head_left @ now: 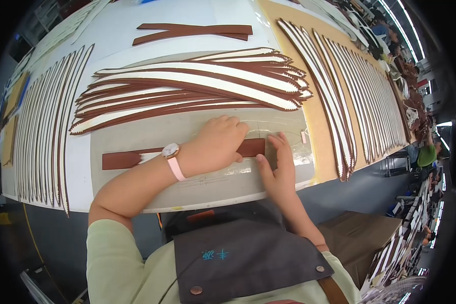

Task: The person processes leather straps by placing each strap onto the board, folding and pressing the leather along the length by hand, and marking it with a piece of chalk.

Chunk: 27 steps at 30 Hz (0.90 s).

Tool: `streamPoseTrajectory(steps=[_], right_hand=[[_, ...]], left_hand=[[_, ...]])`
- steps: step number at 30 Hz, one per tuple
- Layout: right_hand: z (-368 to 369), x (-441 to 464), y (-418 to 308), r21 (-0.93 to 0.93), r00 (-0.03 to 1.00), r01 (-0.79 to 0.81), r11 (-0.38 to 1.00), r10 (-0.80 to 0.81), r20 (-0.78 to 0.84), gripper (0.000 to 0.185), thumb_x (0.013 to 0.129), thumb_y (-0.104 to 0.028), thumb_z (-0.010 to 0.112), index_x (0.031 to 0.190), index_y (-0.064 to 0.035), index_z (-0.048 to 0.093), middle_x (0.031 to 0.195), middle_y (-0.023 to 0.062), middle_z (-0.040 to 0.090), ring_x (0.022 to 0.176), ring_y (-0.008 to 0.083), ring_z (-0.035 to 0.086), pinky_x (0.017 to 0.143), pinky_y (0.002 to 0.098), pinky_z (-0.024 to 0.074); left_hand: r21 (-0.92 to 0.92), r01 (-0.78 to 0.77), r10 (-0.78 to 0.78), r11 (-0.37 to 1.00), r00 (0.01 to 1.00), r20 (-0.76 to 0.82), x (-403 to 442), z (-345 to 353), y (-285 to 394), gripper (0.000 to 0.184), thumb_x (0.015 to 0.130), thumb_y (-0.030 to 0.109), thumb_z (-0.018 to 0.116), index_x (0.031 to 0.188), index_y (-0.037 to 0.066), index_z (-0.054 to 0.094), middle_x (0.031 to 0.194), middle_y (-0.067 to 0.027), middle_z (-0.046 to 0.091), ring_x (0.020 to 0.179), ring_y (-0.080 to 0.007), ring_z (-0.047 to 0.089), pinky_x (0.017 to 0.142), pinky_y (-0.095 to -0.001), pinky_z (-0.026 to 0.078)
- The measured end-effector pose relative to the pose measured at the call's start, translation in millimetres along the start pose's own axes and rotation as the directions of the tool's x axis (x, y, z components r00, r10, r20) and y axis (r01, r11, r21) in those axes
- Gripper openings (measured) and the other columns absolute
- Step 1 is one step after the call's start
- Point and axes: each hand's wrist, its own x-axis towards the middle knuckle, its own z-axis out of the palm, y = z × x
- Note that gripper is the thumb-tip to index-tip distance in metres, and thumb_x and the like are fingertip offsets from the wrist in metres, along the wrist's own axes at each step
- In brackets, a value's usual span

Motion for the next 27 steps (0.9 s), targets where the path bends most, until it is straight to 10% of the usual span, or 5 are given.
streamPoseTrajectory(steps=[9, 15, 27], right_hand=[[-22.5, 13.2, -32.3, 0.211, 0.995, 0.039, 0.977, -0.058, 0.083, 0.016, 0.09, 0.001, 0.068, 0.104, 0.0027, 0.062, 0.104, 0.0165, 0.065, 0.094, 0.0348, 0.063, 0.082, 0.0411, 0.0523], [-32.6, 15.0, -52.8, 0.077, 0.898, 0.439, 0.895, -0.438, -0.037, 0.033, 0.074, 0.006, 0.073, 0.105, 0.0027, 0.063, 0.103, 0.0179, 0.064, 0.095, 0.0363, 0.063, 0.079, 0.0418, 0.0524], [-61.0, 19.3, -83.7, 0.096, 0.771, 0.635, 0.766, -0.636, -0.03, 0.035, 0.065, 0.007, 0.066, 0.1, 0.0028, 0.065, 0.096, 0.0163, 0.066, 0.078, 0.031, 0.062, 0.066, 0.0397, 0.0509]], left_hand=[[-0.192, -0.081, 0.06, 0.978, 0.992, -0.113, -15.4, -32.2, 27.4, 0.017, 0.085, 0.016, 0.076, 0.096, 0.006, 0.069, 0.093, -0.0119, 0.06, 0.088, -0.0339, 0.059, 0.078, -0.0454, 0.048], [-0.135, -0.234, 0.215, 0.963, 0.966, -0.145, -27.9, -58.6, 43.3, 0.017, 0.081, 0.014, 0.078, 0.097, 0.01, 0.071, 0.086, -0.0064, 0.063, 0.079, -0.03, 0.06, 0.072, -0.0423, 0.047], [-0.057, -0.435, 0.399, 0.898, 0.863, -0.31, -41.6, -81.4, 65.3, 0.025, 0.07, 0.009, 0.082, 0.093, 0.007, 0.074, 0.079, -0.0035, 0.06, 0.068, -0.0241, 0.058, 0.06, -0.0379, 0.044]])
